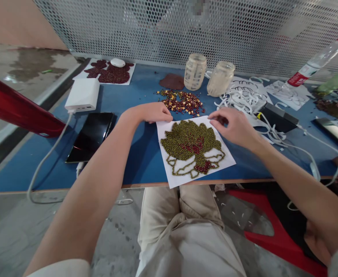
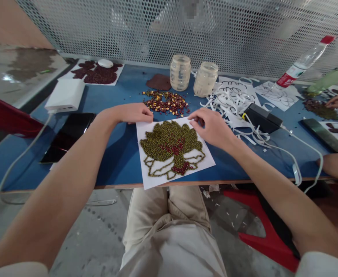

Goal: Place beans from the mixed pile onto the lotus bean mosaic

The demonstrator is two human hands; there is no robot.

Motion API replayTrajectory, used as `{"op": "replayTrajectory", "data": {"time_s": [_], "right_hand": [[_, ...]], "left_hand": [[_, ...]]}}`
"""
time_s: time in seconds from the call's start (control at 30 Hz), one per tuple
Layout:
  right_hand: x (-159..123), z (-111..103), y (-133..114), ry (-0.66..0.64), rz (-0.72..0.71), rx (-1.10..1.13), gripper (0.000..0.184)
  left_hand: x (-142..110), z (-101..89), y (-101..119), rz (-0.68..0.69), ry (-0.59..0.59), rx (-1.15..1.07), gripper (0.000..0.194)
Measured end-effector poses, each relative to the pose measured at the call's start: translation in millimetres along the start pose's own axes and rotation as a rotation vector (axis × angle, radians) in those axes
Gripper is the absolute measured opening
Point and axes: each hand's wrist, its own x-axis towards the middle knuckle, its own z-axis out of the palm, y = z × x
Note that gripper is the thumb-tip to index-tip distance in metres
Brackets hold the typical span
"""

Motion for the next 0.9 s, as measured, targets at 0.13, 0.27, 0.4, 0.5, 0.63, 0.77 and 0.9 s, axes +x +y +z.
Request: {"op": "replayTrajectory", "data": {"time_s": [0.13,0.27,0.4,0.5,0.63,0.77,0.9], "right_hand": [[50.9,24.3,30.3,-0.048,0.016,-0.042,0.010],[71.5,34.4,47.6,-0.130,-0.059,-0.022,0.011],[79.4,35.4,56.4,-0.202,-0.106,-0.022,0.009],[85.4,37.3,59.1,-0.229,-0.108,-0.054,0.009],[92.0,40.4,57.2,-0.260,-0.127,-0.135,0.011],[93.3,42.3,52.6,-0.272,-0.111,-0.175,0.011],[93.4,45.9,49.3,-0.270,-0.065,-0.152,0.008]], "left_hand": [[-1.0,0.3,1.1,0.007,0.010,0.009,0.020],[-2.8,0.3,4.0,-0.002,0.005,0.027,0.017],[-4.1,0.1,5.9,-0.005,0.002,0.021,0.013],[-4.1,0.4,6.5,-0.012,0.007,0.019,0.014],[-3.0,0.8,6.7,-0.026,0.015,0.024,0.016],[-1.8,0.9,6.3,-0.021,0.012,0.033,0.017],[-1.1,0.6,5.5,-0.024,0.014,0.057,0.018]]}}
